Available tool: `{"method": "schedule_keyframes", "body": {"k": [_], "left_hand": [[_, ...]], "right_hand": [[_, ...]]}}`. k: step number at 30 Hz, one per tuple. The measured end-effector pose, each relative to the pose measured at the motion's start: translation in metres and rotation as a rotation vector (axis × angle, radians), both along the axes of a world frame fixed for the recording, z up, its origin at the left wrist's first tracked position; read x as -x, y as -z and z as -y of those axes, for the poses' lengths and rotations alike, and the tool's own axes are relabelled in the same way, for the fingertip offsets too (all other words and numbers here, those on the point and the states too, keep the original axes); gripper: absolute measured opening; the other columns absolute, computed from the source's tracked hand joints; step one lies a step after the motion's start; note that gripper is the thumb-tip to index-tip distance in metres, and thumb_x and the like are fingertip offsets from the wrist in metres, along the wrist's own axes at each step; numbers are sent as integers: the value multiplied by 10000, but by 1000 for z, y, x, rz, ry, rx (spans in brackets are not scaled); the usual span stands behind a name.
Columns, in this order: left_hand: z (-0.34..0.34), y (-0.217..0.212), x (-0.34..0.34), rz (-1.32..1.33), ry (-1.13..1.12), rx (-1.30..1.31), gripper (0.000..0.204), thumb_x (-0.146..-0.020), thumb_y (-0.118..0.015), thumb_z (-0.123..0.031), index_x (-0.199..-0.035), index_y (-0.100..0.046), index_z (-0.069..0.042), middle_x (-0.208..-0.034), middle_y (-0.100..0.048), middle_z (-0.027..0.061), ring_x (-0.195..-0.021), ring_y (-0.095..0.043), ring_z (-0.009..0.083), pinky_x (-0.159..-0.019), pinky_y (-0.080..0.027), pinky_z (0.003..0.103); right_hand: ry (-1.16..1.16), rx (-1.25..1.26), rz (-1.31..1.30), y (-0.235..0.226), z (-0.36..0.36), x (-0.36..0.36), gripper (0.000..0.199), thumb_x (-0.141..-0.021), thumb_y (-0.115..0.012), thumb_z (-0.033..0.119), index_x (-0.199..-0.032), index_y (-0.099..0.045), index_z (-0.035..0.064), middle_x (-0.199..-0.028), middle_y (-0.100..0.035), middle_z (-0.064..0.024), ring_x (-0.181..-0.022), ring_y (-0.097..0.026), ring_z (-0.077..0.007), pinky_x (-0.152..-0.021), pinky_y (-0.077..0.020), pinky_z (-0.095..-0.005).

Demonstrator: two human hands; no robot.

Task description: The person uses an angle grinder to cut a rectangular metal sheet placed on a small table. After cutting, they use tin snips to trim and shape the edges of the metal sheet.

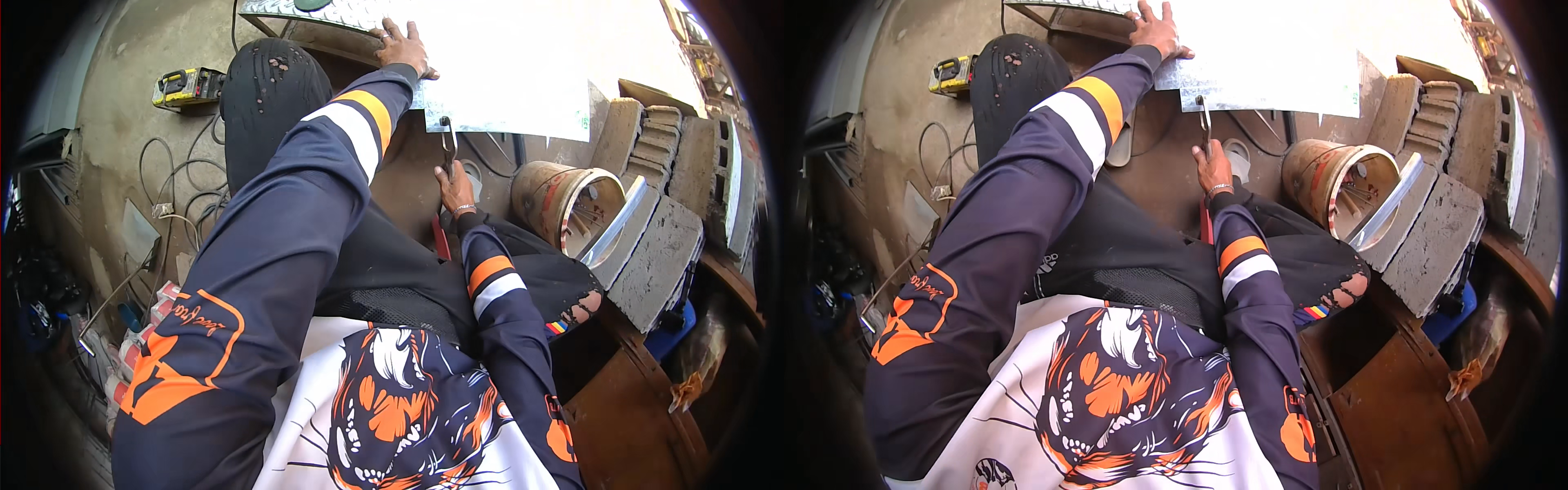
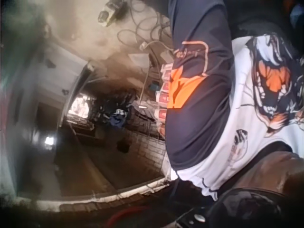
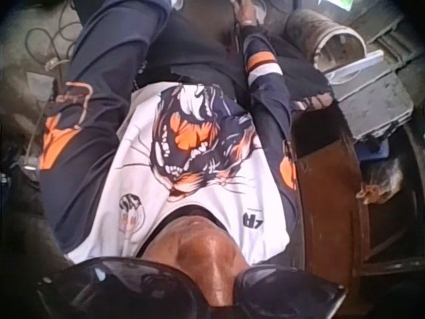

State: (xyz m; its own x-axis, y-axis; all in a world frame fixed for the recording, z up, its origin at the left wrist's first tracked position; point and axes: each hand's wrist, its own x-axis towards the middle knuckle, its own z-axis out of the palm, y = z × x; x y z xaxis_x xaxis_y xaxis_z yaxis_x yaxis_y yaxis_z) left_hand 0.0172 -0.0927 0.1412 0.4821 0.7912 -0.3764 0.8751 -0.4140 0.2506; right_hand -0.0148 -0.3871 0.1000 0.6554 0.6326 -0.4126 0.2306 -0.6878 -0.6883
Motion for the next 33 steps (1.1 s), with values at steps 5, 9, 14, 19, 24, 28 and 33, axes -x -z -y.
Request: {"method": "schedule_keyframes", "body": {"k": [5,9,14,19,24,28,33], "left_hand": [[4,-17,0,-21,-7,19,1270,-572,-901,-520,-1556,-165,-198,-1584,-14,274,-1444,-54,512,-1083,-392,537],[3,-18,-3,-53,29,77,1253,-584,-897,-511,-1554,-172,-190,-1583,5,281,-1446,-34,511,-1086,-401,523],[-1,-12,-2,-2,6,52,1255,-592,-901,-479,-1554,-154,-176,-1578,36,290,-1441,-3,523,-1097,-396,508],[3,-14,-6,0,4,74,1258,-596,-905,-453,-1554,-141,-170,-1575,50,293,-1437,11,529,-1104,-389,501],[3,-19,-11,6,0,87,1262,-599,-908,-427,-1555,-127,-164,-1573,65,295,-1433,26,535,-1111,-382,493],[5,-19,-10,8,-10,98,1265,-602,-911,-406,-1555,-116,-159,-1571,77,297,-1429,37,540,-1116,-376,488],[4,-18,-12,10,-19,112,1270,-606,-914,-380,-1555,-103,-153,-1568,91,299,-1425,51,546,-1123,-369,480]], "right_hand": [[39,39,-21,-4,-2,1,363,-943,-609,377,-933,-536,22,-777,-603,-249,-771,-579,-458,-690,-444,-477],[32,94,32,-13,-3,1,376,-948,-599,381,-911,-536,12,-770,-607,-244,-762,-577,-457,-684,-440,-481],[16,74,-71,-7,3,-1,391,-942,-602,404,-916,-537,20,-769,-617,-227,-758,-599,-432,-693,-455,-468],[20,27,-251,1,12,-8,365,-967,-547,384,-1112,-523,49,-804,-635,-250,-777,-617,-453,-708,-462,-506],[-114,83,116,-29,-4,2,319,-983,-461,229,-1243,-378,63,-879,-629,-337,-842,-592,-543,-724,-436,-597],[-121,145,132,-38,-9,3,251,-980,-463,216,-1139,-369,46,-824,-627,-338,-792,-599,-540,-698,-449,-598],[-138,225,125,-55,-16,1,237,-982,-460,214,-1061,-352,19,-774,-625,-339,-755,-612,-530,-688,-465,-594]]}}
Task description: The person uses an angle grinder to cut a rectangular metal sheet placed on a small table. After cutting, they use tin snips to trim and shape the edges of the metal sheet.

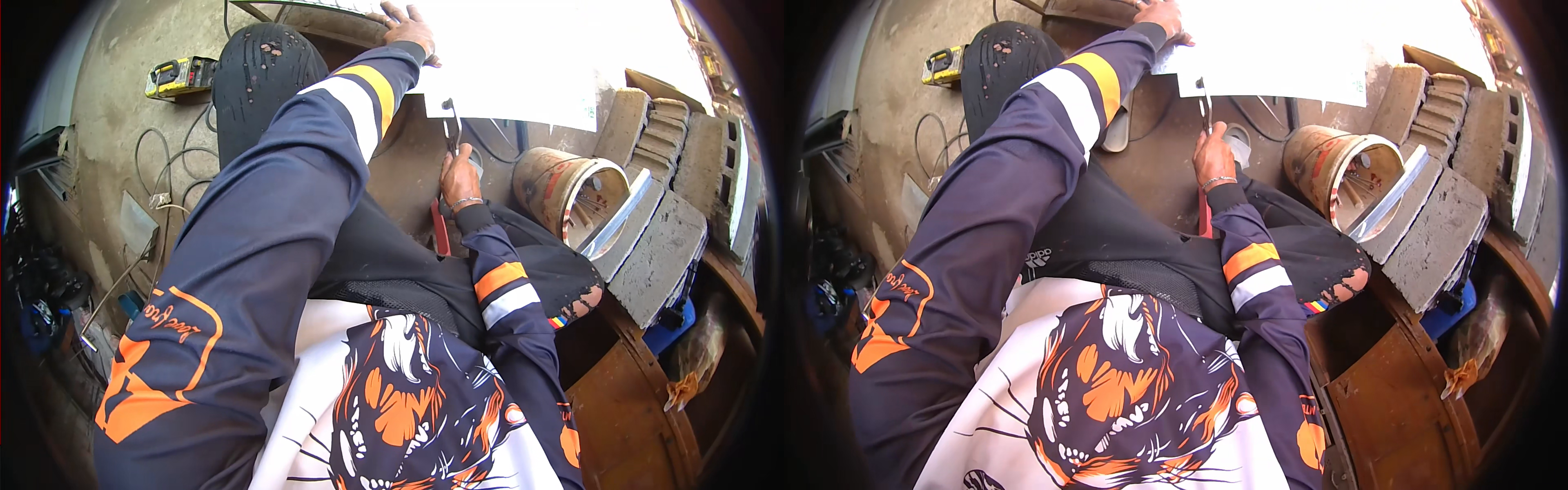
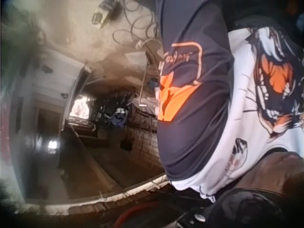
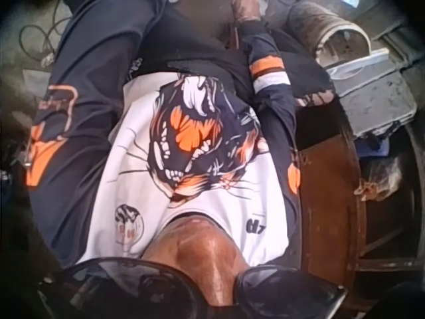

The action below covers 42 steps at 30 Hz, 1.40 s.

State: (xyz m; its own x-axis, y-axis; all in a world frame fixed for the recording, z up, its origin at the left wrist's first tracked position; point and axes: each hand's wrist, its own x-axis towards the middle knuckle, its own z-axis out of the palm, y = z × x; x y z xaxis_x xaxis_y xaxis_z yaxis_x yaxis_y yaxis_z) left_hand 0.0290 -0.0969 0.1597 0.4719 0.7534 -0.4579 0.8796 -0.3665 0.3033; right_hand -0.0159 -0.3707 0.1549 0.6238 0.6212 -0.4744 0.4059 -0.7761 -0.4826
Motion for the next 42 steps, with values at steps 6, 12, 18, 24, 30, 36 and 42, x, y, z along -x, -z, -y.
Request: {"method": "schedule_keyframes", "body": {"k": [6,12,18,24,30,36,42], "left_hand": [[0,-6,3,-1,-17,32,1276,-610,-918,-349,-1555,-86,-146,-1565,109,302,-1420,68,554,-1131,-360,472],[3,-14,3,12,-45,88,1283,-614,-923,-318,-1556,-70,-139,-1562,127,305,-1415,85,561,-1140,-351,463],[-8,9,10,27,-26,24,1253,-621,-917,-292,-1549,-92,-122,-1564,96,315,-1394,46,611,-1126,-358,486],[15,24,15,95,-87,-172,1314,-542,-897,-464,-1520,-159,12,-1559,-146,274,-1439,-152,486,-1083,-372,506],[123,-31,105,104,-749,155,393,-884,-584,-193,-1253,-609,-60,-1281,-519,144,-1217,-445,318,-989,-393,496],[166,8,139,267,-412,776,385,-893,-549,-134,-1268,-583,-55,-1283,-536,151,-1197,-487,330,-959,-436,514],[180,13,154,471,-473,1117,385,-901,-513,-75,-1283,-557,-51,-1285,-554,158,-1177,-529,342,-930,-479,532]], "right_hand": [[-6,118,-22,-21,-10,-3,276,-979,-466,229,-1070,-360,-10,-806,-624,-359,-801,-612,-544,-734,-476,-588],[-24,256,-87,-54,-26,-17,336,-970,-474,251,-1086,-400,-56,-951,-611,-408,-956,-595,-556,-855,-476,-561],[-129,218,-54,-44,-25,-24,362,-943,-520,225,-1123,-390,-60,-1010,-627,-371,-988,-601,-530,-872,-479,-533],[40,-20,-98,34,14,-28,398,-907,-622,222,-1248,-512,48,-1024,-658,-259,-936,-657,-409,-787,-500,-489],[-320,-7,150,75,30,-44,308,-907,-556,266,-1055,-560,-5,-898,-654,-285,-873,-626,-484,-758,-492,-541],[-288,83,197,39,-1,-30,333,-967,-494,311,-1011,-628,10,-975,-675,-244,-929,-629,-462,-796,-493,-533],[-120,16,155,32,-3,-21,346,-982,-471,307,-1101,-579,1,-982,-659,-291,-962,-615,-477,-805,-485,-536]]}}
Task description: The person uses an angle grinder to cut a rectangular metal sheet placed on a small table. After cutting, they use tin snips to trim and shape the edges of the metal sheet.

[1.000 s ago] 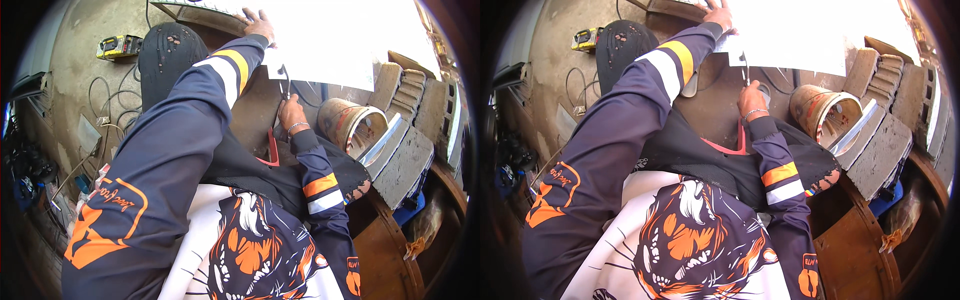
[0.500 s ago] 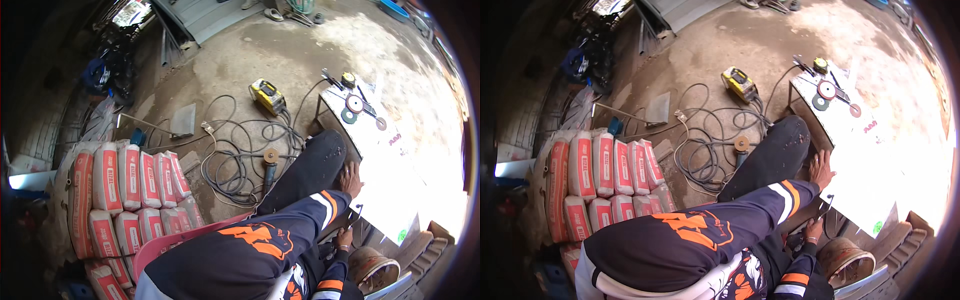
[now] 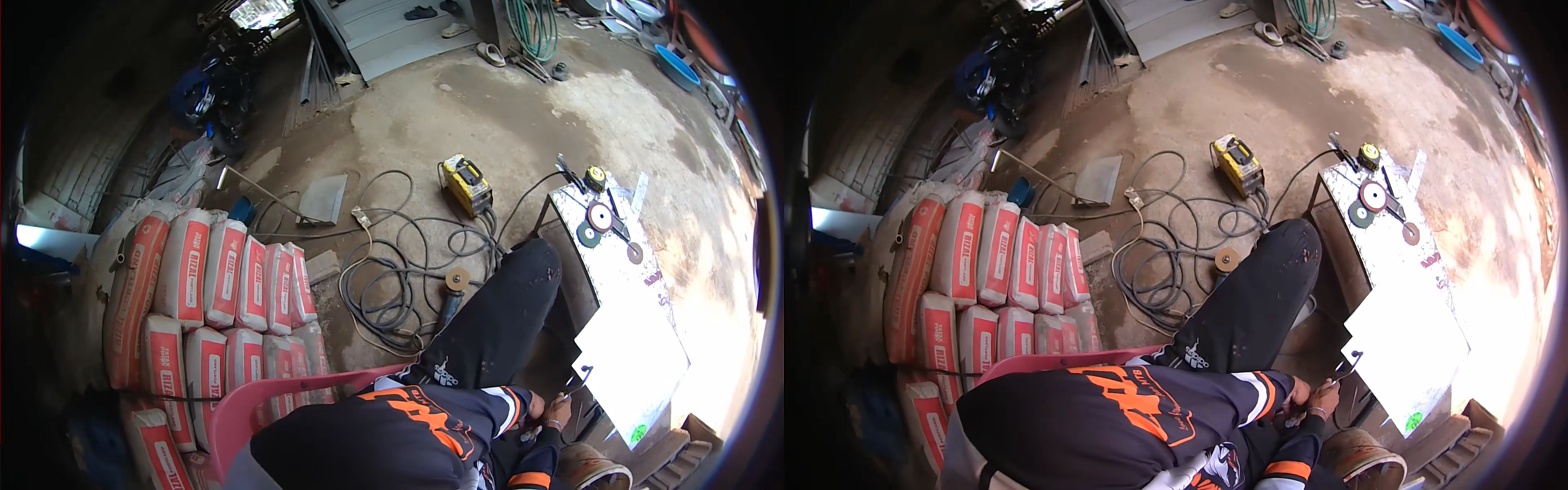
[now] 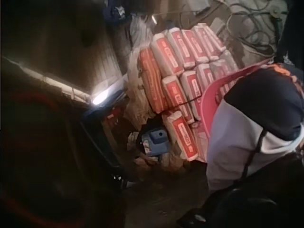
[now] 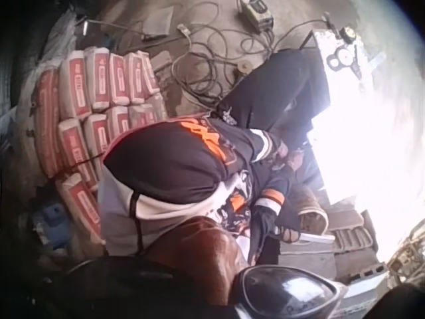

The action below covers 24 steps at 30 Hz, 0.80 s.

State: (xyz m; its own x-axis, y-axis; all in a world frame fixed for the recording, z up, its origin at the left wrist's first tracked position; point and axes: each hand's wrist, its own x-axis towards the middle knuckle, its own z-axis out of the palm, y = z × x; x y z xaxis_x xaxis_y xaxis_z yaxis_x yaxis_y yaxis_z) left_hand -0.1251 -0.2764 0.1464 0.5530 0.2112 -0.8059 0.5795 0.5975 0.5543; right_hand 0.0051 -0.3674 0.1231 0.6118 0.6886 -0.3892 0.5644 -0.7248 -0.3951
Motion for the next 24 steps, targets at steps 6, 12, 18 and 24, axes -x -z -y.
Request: {"method": "schedule_keyframes", "body": {"k": [6,12,18,24], "left_hand": [[31,14,-3,119,-136,415,393,-910,-477,-16,-1298,-531,-46,-1287,-572,165,-1156,-571,355,-901,-522,550],[28,70,3,387,341,34,373,-911,-467,30,-1273,-537,-30,-1258,-602,172,-1123,-613,357,-880,-558,547],[42,65,-10,37,-23,250,263,-941,-557,-108,-1177,-583,3,-1110,-672,132,-971,-674,304,-722,-616,461],[41,19,-12,-40,-22,25,261,-966,-573,-257,-1111,-615,-44,-1047,-676,98,-835,-688,256,-616,-618,398]], "right_hand": [[41,148,-59,-21,-12,10,479,-900,-584,466,-1080,-591,22,-999,-660,-299,-983,-624,-474,-833,-489,-539],[70,187,-2,-36,-15,24,509,-918,-567,483,-1077,-481,8,-940,-654,-328,-949,-626,-495,-832,-482,-552],[134,170,-42,-31,-11,23,464,-885,-649,418,-1006,-533,-15,-931,-659,-327,-925,-642,-489,-806,-513,-531],[152,175,-69,-28,-14,25,404,-893,-646,374,-1020,-546,4,-961,-671,-302,-948,-650,-473,-820,-520,-529]]}}
